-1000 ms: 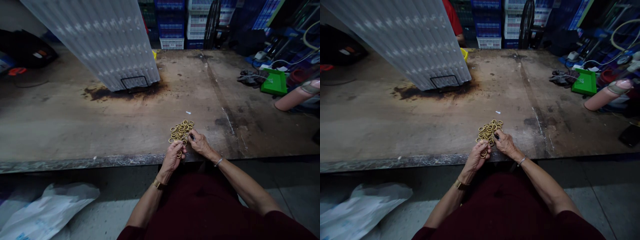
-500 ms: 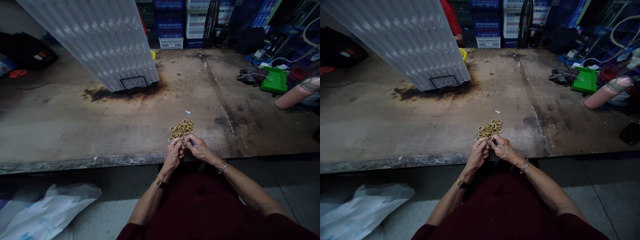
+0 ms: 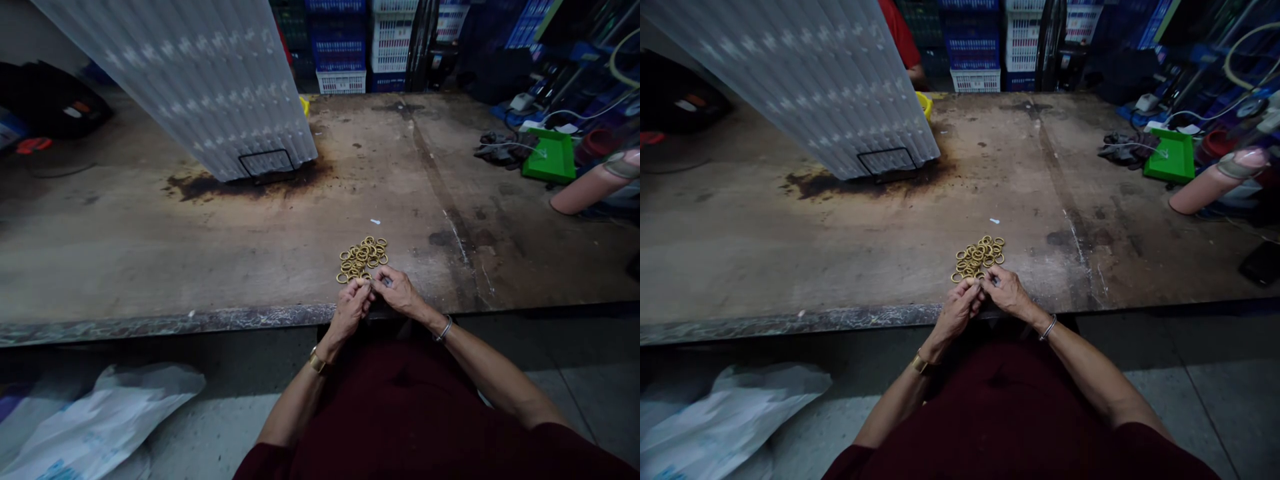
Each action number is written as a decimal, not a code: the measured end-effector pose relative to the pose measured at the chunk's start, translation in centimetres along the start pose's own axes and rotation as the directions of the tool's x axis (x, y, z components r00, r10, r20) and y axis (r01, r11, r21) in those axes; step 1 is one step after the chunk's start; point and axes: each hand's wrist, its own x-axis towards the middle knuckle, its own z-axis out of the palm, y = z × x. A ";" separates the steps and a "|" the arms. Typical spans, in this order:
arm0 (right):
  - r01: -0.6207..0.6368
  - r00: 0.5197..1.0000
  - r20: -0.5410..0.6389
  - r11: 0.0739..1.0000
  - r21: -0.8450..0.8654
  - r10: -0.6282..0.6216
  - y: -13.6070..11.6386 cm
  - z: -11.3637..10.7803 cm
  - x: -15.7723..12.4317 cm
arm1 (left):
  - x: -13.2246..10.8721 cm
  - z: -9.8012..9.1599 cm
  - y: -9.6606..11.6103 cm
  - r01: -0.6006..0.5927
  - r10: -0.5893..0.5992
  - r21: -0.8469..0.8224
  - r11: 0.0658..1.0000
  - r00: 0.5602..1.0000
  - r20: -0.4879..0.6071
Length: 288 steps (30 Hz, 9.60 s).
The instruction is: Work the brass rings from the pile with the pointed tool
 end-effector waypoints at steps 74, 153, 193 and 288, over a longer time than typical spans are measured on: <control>0.117 0.989 -0.025 0.874 -0.471 -0.146 0.0 -0.1 1.7 | 0.0 -1.7 2.0 0.005 -0.041 -0.353 0.936 0.995 -0.094; 0.057 0.998 0.022 0.810 -0.583 -0.054 1.4 1.1 0.6 | -1.1 -3.1 3.0 -0.023 0.001 -0.503 0.864 0.999 -0.043; -0.042 0.994 -0.098 0.995 0.093 0.051 -0.7 -0.3 0.7 | 1.1 0.4 1.5 -0.031 0.028 0.047 0.998 0.998 0.057; -0.147 0.988 -0.029 0.979 0.142 0.152 -0.5 -0.2 0.6 | -0.3 0.2 0.6 -0.004 0.007 -0.099 0.995 0.999 0.033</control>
